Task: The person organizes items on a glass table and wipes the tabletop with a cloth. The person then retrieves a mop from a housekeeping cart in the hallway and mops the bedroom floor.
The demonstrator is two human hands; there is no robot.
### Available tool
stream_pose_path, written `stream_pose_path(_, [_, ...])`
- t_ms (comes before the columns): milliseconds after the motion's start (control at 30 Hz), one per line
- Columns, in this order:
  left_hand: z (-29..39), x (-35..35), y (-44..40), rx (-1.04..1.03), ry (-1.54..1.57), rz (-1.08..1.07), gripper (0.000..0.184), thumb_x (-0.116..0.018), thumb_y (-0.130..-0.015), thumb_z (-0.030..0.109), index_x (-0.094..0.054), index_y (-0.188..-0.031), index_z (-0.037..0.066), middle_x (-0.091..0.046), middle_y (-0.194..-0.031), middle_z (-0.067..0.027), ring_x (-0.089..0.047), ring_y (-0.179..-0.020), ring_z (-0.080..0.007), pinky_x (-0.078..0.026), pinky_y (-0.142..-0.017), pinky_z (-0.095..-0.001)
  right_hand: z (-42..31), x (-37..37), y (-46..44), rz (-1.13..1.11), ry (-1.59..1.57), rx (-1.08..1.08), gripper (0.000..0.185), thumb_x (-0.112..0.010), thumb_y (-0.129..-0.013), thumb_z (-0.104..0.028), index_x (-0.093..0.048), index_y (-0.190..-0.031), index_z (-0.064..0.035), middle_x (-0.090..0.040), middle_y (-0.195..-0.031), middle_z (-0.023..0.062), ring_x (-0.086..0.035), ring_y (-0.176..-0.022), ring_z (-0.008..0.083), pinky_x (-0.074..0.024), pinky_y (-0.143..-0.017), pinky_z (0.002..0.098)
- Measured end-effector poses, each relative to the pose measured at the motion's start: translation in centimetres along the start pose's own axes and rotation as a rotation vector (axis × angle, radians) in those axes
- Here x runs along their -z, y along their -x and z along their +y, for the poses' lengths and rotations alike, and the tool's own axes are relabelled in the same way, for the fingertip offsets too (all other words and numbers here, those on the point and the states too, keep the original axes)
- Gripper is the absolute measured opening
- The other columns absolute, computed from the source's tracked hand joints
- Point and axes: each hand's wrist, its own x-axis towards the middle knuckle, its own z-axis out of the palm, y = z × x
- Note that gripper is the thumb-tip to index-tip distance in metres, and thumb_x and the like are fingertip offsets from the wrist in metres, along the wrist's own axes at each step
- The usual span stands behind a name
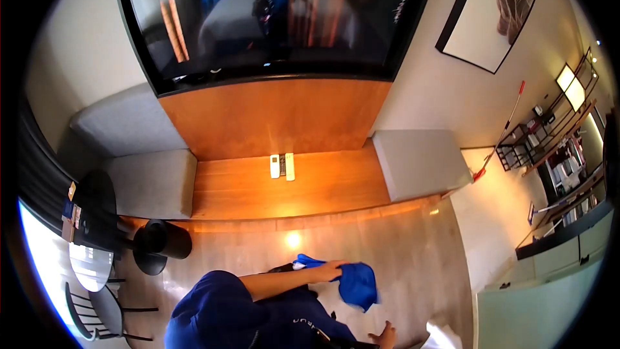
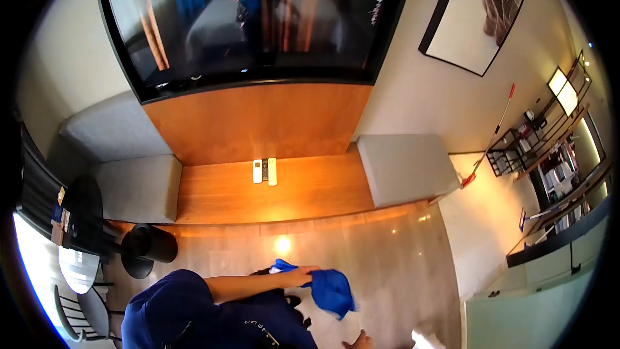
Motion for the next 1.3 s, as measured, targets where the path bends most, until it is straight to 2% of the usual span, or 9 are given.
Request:
stream_pose_path(100, [4.4,-5.8,-5.8,-0.01,-0.133,-0.104,0.044,-0.045,-0.083,0.011,-0.046,-0.126,0.002,-0.055,-0.113,-0.0048,-0.049,-0.104,-0.0137,-0.039,-0.091,-0.0275,2.3,1.8,-6.0,-0.07,0.002,0.135,0.123,-0.091,-0.042,-0.024,-0.021,-0.14,-0.0042,-0.031,-0.135,0.0255,-0.047,-0.111,0.0393,-0.0484,-0.087,0.0441])
stream_pose_path(333, [11.0,-18.0,-25.8,0.316,1.022,-0.505,0.04,-0.044,-0.093,0.032,-0.05,-0.122,0.005,-0.055,-0.123,-0.0088,-0.052,-0.112,-0.0228,-0.037,-0.101,-0.0391,0.6,5.4,-24.4,-0.175,-0.562,0.572,0.046,-0.055,-0.088,-0.022,-0.045,-0.127,-0.0016,-0.047,-0.129,0.0156,-0.041,-0.122,0.0275,-0.0331,-0.101,0.0381])
stream_pose_path(533, [15.6,-23.5,-47.8,0.712,0.648,0.064,0.039,-0.051,-0.087,0.034,-0.053,-0.114,0.006,-0.057,-0.118,-0.0118,-0.052,-0.11,-0.0265,-0.041,-0.094,-0.0439,2.7,23.0,-33.6,0.335,-1.155,-0.272,0.06,-0.068,-0.058,0.002,-0.052,-0.116,-0.0016,-0.06,-0.106,0.007,-0.057,-0.096,0.0185,-0.0461,-0.085,0.0324])
stream_pose_path(633, [16.3,-27.9,-58.0,0.808,0.373,-0.133,0.025,-0.052,-0.087,0.027,-0.054,-0.105,0.01,-0.062,-0.102,-0.0089,-0.06,-0.091,-0.0255,-0.049,-0.076,-0.0392,11.3,30.7,-37.3,0.796,-0.805,-0.325,0.096,-0.071,-0.047,0.006,-0.031,-0.134,-0.0042,-0.05,-0.119,0.0118,-0.05,-0.108,0.026,-0.0391,-0.096,0.0392])
stream_pose_path(800, [18.9,-38.6,-76.6,0.777,0.036,-0.453,0.018,-0.052,-0.088,0.022,-0.055,-0.101,0.011,-0.063,-0.098,-0.0076,-0.061,-0.081,-0.0194,-0.049,-0.067,-0.0317,20.9,43.4,-45.3,1.296,-0.369,-0.577,0.093,-0.062,-0.049,0.001,-0.03,-0.135,-0.0091,-0.053,-0.116,0.0174,-0.051,-0.107,0.0347,-0.038,-0.097,0.0403])
stream_pose_path(1000, [22.9,-51.8,-95.1,0.178,-0.317,-0.49,0.036,-0.064,-0.082,0.033,-0.054,-0.106,0.008,-0.062,-0.103,-0.0091,-0.06,-0.086,-0.0186,-0.049,-0.071,-0.0314,28.5,56.4,-66.5,0.916,-0.473,-0.605,0.084,-0.073,-0.049,-0.012,-0.041,-0.125,-0.0028,-0.058,-0.102,0.021,-0.058,-0.094,0.0344,-0.0465,-0.083,0.0408])
stream_pose_path(1133, [31.7,-58.9,-105.1,-0.437,-1.215,-0.319,0.101,-0.076,-0.057,0.053,-0.03,-0.138,0.013,-0.037,-0.134,-0.0212,-0.035,-0.124,-0.0369,-0.027,-0.099,-0.0539,25.8,68.1,-85.8,0.27,-0.742,-0.081,0.078,-0.077,-0.054,-0.014,-0.042,-0.123,-0.0021,-0.055,-0.106,0.0127,-0.053,-0.099,0.025,-0.0441,-0.087,0.0357])
stream_pose_path(1167, [31.8,-59.7,-108.7,-0.3,-1.2,-0.341,0.117,-0.077,-0.048,0.059,-0.022,-0.142,0.016,-0.027,-0.14,-0.023,-0.026,-0.129,-0.0412,-0.016,-0.102,-0.0583,24.8,70.8,-90.8,0.105,-0.851,-0.005,0.078,-0.078,-0.057,-0.015,-0.041,-0.125,-0.0023,-0.054,-0.109,0.0128,-0.052,-0.102,0.0243,-0.0424,-0.089,0.0351])
stream_pose_path(1300, [30.5,-62.6,-124.7,-0.112,-0.485,-0.14,0.082,-0.078,-0.059,0.024,-0.037,-0.128,0.007,-0.052,-0.116,-0.0199,-0.052,-0.108,-0.0335,-0.041,-0.091,-0.0452,25.2,79.6,-109.2,-0.154,-0.751,0.243,0.092,-0.081,-0.062,-0.022,-0.028,-0.136,-0.0039,-0.043,-0.126,0.0136,-0.042,-0.117,0.02,-0.0343,-0.099,0.031])
